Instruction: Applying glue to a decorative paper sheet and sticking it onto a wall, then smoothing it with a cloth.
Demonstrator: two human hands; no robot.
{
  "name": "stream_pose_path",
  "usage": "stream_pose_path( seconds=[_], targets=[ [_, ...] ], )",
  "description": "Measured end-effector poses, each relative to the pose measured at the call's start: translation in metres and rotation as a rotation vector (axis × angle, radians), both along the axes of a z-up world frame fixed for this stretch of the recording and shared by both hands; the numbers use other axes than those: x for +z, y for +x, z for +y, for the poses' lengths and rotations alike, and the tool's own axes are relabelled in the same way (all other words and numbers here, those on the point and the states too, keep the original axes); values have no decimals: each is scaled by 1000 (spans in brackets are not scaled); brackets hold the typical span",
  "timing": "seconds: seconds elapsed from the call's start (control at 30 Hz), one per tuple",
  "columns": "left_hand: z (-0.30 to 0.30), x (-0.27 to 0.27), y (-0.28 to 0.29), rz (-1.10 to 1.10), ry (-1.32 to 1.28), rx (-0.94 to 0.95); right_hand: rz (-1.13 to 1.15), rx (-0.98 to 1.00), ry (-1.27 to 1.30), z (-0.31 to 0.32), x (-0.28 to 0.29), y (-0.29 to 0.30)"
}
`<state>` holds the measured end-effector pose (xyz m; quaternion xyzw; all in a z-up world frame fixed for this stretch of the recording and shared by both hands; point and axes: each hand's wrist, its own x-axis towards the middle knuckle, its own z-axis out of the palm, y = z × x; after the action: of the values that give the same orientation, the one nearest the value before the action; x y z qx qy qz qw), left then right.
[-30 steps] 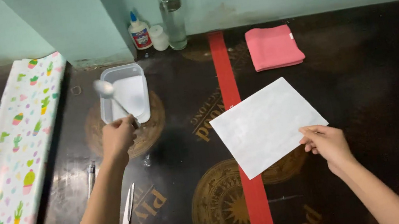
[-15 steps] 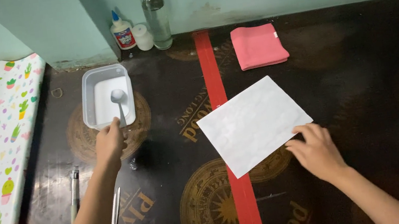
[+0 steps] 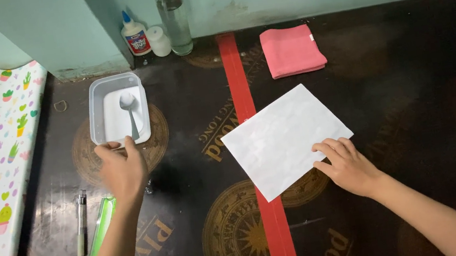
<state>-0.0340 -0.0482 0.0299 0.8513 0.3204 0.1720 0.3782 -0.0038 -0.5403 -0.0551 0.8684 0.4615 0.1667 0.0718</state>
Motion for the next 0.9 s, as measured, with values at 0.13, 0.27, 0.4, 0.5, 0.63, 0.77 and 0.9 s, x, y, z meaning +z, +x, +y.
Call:
stream_pose_path(
  seconds=[0.13, 0.27, 0.4, 0.5, 0.63, 0.77, 0.9],
  targets=[
    [-4, -7, 2, 5, -2, -2, 11, 22, 11, 1, 0, 1],
    [-6, -13, 2, 26, 26, -4, 17, 39, -9, -1, -1, 2],
    [-9, -10, 0, 28, 26, -25, 1, 60, -24, -2, -3, 3],
    [-13, -2, -1, 40, 56, -52, 8, 52, -26, 1, -2, 4],
    [-36, 19, -6, 56, 101, -113, 8, 36, -28, 5, 2, 5],
    [-64, 40, -9, 140, 173, -270, 41, 10, -43, 12, 13, 6],
    [-74, 34, -10, 205, 196, -419, 98, -36, -89, 7, 13, 6]
  ],
)
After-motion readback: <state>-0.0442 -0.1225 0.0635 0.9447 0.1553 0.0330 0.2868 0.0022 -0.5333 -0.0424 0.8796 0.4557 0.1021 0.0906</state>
